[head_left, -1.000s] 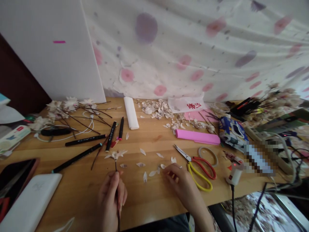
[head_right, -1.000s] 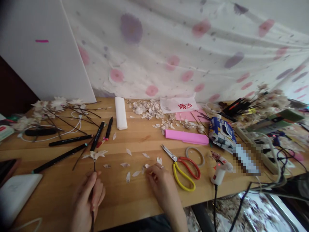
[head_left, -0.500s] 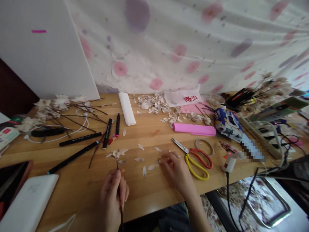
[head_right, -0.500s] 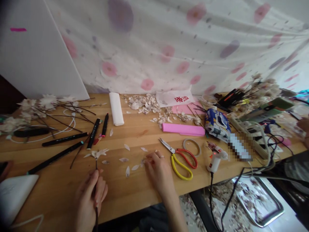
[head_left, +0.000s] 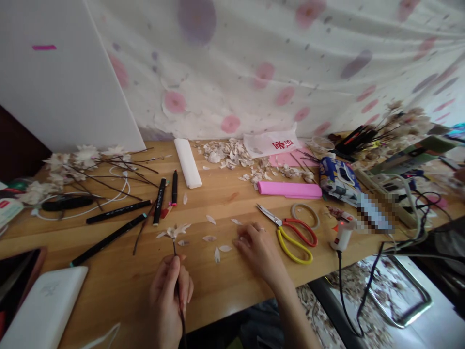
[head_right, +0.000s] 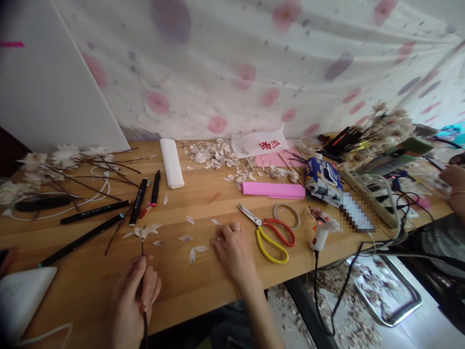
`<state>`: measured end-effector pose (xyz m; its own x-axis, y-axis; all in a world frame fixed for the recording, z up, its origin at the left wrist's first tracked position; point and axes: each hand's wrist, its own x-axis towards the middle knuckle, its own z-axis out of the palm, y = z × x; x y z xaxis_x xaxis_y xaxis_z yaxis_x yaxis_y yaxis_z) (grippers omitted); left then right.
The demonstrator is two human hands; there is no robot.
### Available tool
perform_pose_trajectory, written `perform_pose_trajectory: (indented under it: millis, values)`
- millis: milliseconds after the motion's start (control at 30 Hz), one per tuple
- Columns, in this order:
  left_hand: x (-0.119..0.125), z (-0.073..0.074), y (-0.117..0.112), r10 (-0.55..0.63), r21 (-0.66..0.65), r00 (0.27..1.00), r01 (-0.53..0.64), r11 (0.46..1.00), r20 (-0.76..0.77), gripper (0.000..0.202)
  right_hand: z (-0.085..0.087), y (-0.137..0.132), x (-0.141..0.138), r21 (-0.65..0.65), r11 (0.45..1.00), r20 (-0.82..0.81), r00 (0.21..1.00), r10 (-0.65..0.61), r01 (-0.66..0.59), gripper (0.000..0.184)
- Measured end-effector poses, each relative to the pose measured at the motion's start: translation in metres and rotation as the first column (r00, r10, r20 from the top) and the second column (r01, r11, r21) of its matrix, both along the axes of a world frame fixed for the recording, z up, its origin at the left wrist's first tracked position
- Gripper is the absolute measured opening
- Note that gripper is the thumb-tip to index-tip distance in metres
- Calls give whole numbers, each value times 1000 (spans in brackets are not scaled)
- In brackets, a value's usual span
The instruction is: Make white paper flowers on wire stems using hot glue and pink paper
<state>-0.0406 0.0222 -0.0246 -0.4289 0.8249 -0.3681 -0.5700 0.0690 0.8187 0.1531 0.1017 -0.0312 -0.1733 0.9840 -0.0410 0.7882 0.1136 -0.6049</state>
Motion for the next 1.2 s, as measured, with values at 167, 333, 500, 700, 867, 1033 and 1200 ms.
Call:
perform_pose_trajectory:
  millis: [167, 333, 500, 700, 867, 1033, 1200]
  values:
    - [0, -1, -4, 2, -16, 1000, -2, 1000, -13, 35, 0, 1, -6, -5, 1000, 12, 1000, -12, 12, 14]
    - [1, -7, -2, -53, 1, 998, 53, 999, 18, 30, 0, 0, -5, -27, 1000, 0, 1000, -14, 14, 16]
    - [1, -11, 1, -80, 19, 997, 79, 997, 11, 26, 1, -1, -3, -45, 998, 3, 999, -54, 54, 13]
    - [3, -4, -1, -91, 10, 996, 91, 996, 2, 27, 1, 1, -8, -24, 999, -60, 998, -30, 28, 20]
    - [7, 0, -4, -95, 18, 995, 94, 995, 36, 31, 4, 4, -4, -13, 1000, -187, 982, -27, 25, 13]
    - [11, 1, -11, -160, 8, 985, 160, 987, 57, 34, 18, 4, 1, -1, 998, -379, 924, -54, 58, 11]
    - [18, 12, -12, -234, -25, 969, 237, 971, 75, 37, 39, -10, -8, -24, 999, -648, 761, -37, 28, 27]
